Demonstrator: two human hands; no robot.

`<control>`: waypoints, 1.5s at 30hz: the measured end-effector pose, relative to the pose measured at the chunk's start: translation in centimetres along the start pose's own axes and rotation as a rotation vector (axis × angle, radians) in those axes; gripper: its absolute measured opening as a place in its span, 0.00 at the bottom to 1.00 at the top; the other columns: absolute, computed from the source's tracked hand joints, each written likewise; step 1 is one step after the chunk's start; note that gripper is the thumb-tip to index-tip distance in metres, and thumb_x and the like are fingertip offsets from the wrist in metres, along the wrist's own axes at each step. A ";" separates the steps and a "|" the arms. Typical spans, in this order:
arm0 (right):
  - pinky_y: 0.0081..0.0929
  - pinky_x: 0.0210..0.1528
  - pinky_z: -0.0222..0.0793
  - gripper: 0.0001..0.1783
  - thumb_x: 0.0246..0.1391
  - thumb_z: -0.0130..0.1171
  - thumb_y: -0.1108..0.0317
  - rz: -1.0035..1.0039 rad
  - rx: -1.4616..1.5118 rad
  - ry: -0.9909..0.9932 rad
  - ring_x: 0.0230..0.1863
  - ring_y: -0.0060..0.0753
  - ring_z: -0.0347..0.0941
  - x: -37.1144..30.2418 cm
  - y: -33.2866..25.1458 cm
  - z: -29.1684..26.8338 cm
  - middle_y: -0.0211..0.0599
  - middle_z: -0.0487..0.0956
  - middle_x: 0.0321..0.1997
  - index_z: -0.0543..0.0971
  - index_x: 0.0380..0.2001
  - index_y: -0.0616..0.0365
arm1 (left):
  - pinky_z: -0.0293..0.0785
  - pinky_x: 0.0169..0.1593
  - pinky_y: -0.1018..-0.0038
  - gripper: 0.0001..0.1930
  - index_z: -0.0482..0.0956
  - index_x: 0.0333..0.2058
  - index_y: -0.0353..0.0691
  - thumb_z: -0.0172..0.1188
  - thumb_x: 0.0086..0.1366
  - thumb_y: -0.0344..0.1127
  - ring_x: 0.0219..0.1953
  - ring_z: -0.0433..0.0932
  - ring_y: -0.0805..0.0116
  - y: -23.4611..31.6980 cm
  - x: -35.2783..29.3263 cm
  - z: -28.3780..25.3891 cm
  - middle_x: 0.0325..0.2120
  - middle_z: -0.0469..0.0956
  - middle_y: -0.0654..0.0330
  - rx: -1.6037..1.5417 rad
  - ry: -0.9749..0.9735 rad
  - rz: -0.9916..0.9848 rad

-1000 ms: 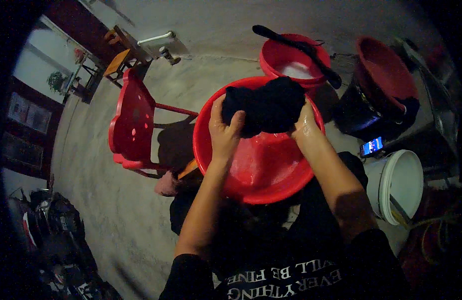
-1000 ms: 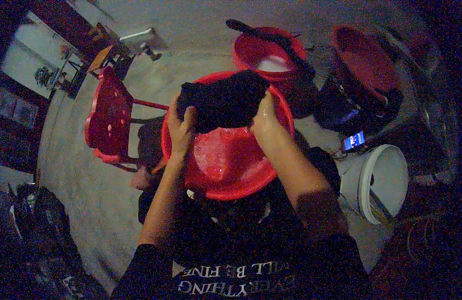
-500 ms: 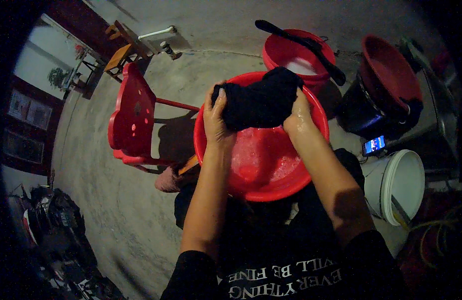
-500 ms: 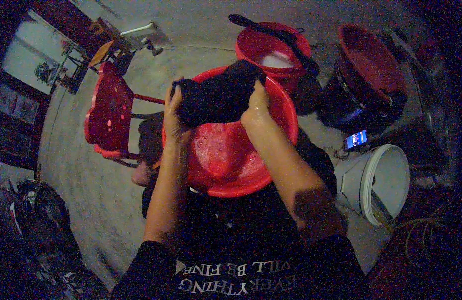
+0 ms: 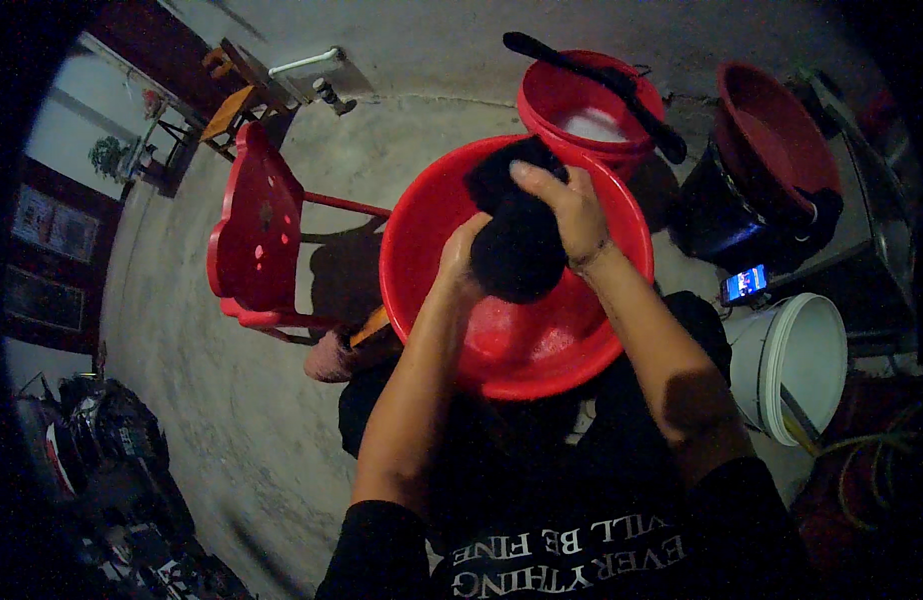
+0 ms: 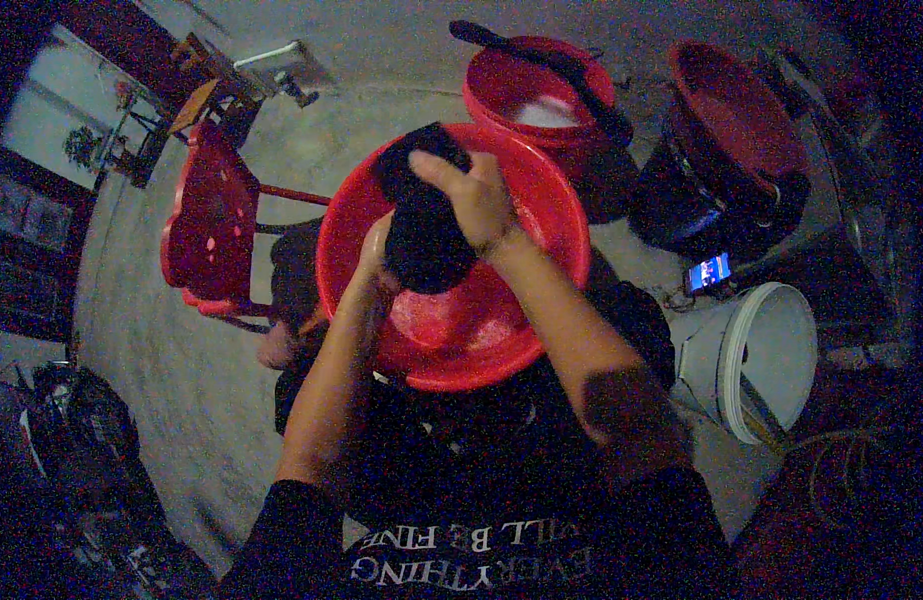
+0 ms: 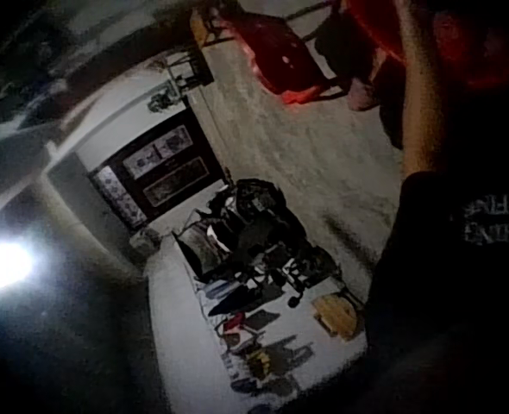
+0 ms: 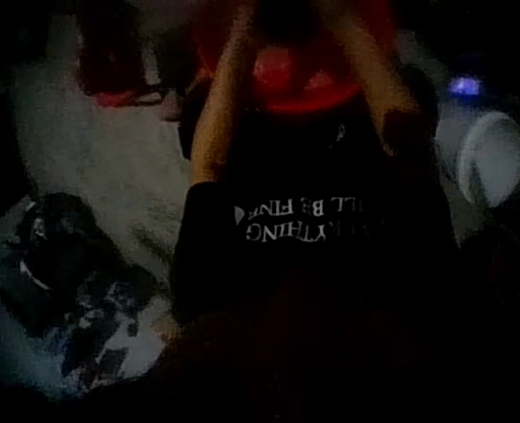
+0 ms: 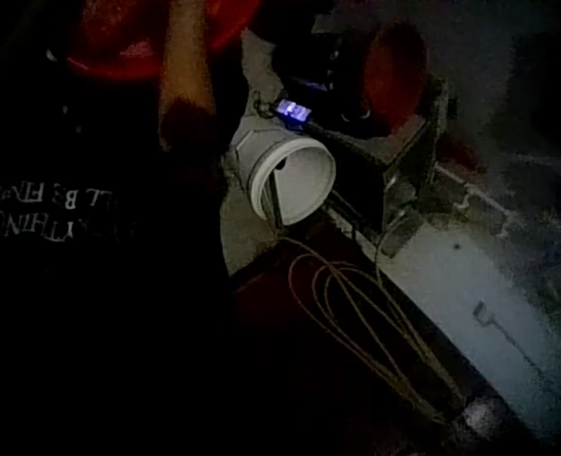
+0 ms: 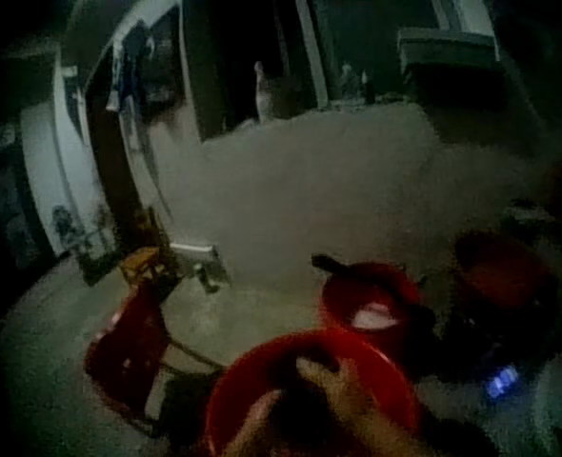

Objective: The person washes black clothing in a basin of soapy water by hand, rinses it with water from a bucket, and hangs it on a hanger to dry on a line.

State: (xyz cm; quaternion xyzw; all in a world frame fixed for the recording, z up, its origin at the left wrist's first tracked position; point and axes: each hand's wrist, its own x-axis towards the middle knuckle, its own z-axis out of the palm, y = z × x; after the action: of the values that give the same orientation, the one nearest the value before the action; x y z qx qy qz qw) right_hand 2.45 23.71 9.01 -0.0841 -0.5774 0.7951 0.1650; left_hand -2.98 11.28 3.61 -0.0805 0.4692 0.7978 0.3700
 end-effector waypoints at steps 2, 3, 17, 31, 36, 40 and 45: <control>0.17 0.29 0.65 0.13 0.45 0.54 0.62 0.035 -0.066 -0.160 0.25 0.18 0.70 -0.5 -0.2 0.0 0.28 0.75 0.25 0.76 0.27 0.62 | 0.72 0.27 0.73 0.10 0.73 0.32 0.40 0.53 0.55 0.40 0.23 0.74 0.70 -0.2 -0.7 0.2 0.25 0.74 0.62 0.045 0.017 -0.021; 0.17 0.28 0.64 0.13 0.45 0.54 0.62 0.050 -0.069 -0.201 0.24 0.18 0.69 -0.9 -0.5 0.2 0.28 0.75 0.24 0.76 0.26 0.62 | 0.72 0.27 0.73 0.11 0.72 0.32 0.40 0.53 0.55 0.40 0.24 0.74 0.70 -0.2 -1.1 0.4 0.25 0.74 0.62 0.068 0.026 -0.032; 0.20 0.31 0.66 0.15 0.47 0.54 0.59 0.000 0.045 -0.279 0.27 0.20 0.70 -1.1 0.2 -0.2 0.29 0.76 0.27 0.76 0.31 0.62 | 0.74 0.31 0.70 0.14 0.72 0.34 0.35 0.51 0.54 0.40 0.26 0.75 0.64 -0.2 -1.9 0.3 0.28 0.75 0.56 0.093 0.133 -0.016; 0.20 0.39 0.67 0.19 0.43 0.55 0.63 0.195 0.224 -0.423 0.34 0.21 0.71 0.4 -0.1 -1.3 0.31 0.74 0.35 0.71 0.40 0.61 | 0.75 0.36 0.67 0.15 0.73 0.36 0.33 0.51 0.54 0.37 0.31 0.76 0.61 0.1 -0.9 -2.4 0.30 0.76 0.53 -0.038 0.005 -0.039; 0.20 0.37 0.67 0.16 0.44 0.54 0.63 0.233 0.197 -0.359 0.32 0.22 0.71 -0.7 -0.7 -1.3 0.31 0.75 0.32 0.73 0.36 0.61 | 0.75 0.36 0.68 0.16 0.71 0.39 0.34 0.49 0.57 0.40 0.31 0.76 0.62 -0.3 -2.5 0.7 0.31 0.76 0.54 -0.011 -0.004 0.016; 0.20 0.35 0.67 0.15 0.45 0.54 0.63 0.265 0.119 -0.418 0.31 0.22 0.71 -1.0 -0.2 -0.6 0.31 0.75 0.30 0.74 0.35 0.62 | 0.75 0.37 0.71 0.18 0.72 0.39 0.35 0.48 0.59 0.44 0.32 0.76 0.63 -0.7 -2.0 -0.1 0.32 0.76 0.55 -0.262 -0.370 -0.150; 0.22 0.28 0.66 0.17 0.44 0.55 0.57 0.217 -0.064 -0.541 0.24 0.23 0.71 -1.9 1.2 -0.3 0.32 0.75 0.24 0.76 0.28 0.62 | 0.75 0.37 0.71 0.18 0.72 0.39 0.35 0.48 0.59 0.45 0.32 0.76 0.63 -2.1 -1.5 -0.1 0.31 0.76 0.55 -0.104 -0.288 -0.183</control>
State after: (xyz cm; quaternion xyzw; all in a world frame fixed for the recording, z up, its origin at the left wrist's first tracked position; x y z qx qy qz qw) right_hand 4.14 22.93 7.67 0.0645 -0.6129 0.7831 -0.0837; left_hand -0.48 11.01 2.83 -0.0267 0.3601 0.7873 0.4997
